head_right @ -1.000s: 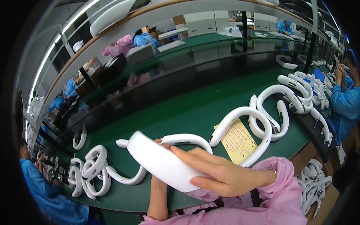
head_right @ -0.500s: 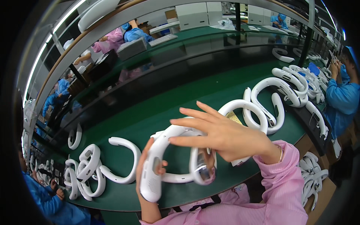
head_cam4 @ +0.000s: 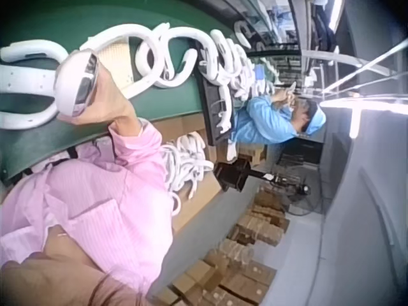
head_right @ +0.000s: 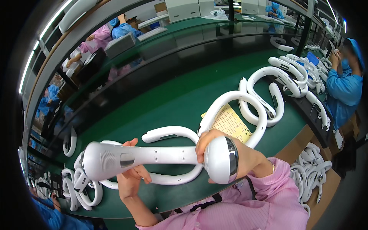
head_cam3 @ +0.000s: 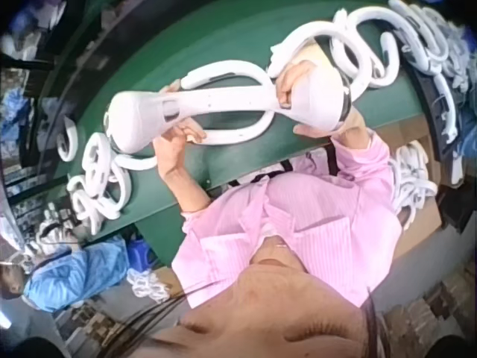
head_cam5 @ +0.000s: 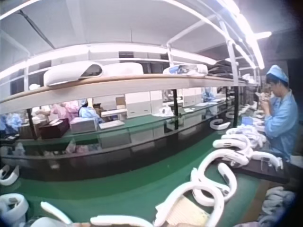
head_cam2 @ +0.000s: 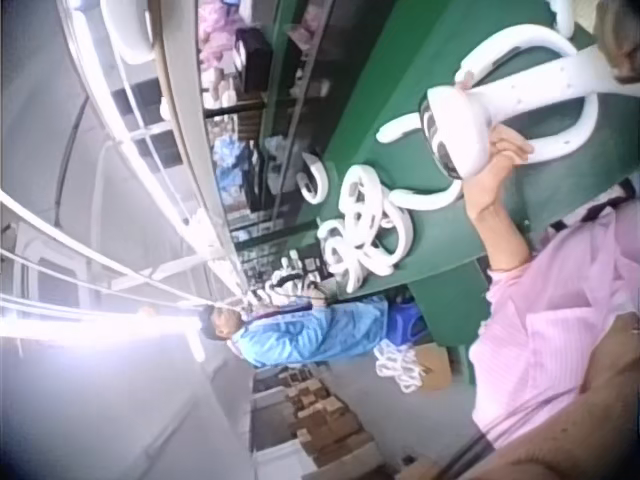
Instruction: Assembling and inspecting electronic neck massagers on a factory conveyor belt.
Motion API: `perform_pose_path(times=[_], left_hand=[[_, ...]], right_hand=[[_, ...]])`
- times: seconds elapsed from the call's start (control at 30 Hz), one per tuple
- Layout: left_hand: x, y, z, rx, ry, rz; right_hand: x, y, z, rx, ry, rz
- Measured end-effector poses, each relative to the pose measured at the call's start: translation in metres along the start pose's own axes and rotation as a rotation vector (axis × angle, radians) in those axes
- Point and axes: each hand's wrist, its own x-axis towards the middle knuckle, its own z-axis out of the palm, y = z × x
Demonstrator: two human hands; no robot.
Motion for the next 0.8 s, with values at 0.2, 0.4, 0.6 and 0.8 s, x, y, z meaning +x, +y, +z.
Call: perform_pose_path(times=[0.2,0.4,0.6,0.8], left_hand=[[-0.002,-0.034,-0.014,0.361,0.314,0.211],[0.016,-0.034,0.005,-0.235,0.505,-0.052],[0.004,-0.043,-0.023,0.003,0.511,-0.150],[-0.045,-0.014,-0.065,1.141,0.506,0.090]], right_hand=[[0.017,-0.012,0.006,0.062,0.207,0.294],[0.053,-0.005,0.005,0.508,0.394,0.605],[0.088,0.025,-0.004,0.479,0.522,0.703],[0.162,0.108,-0.090,0.483,0.823,0.438]])
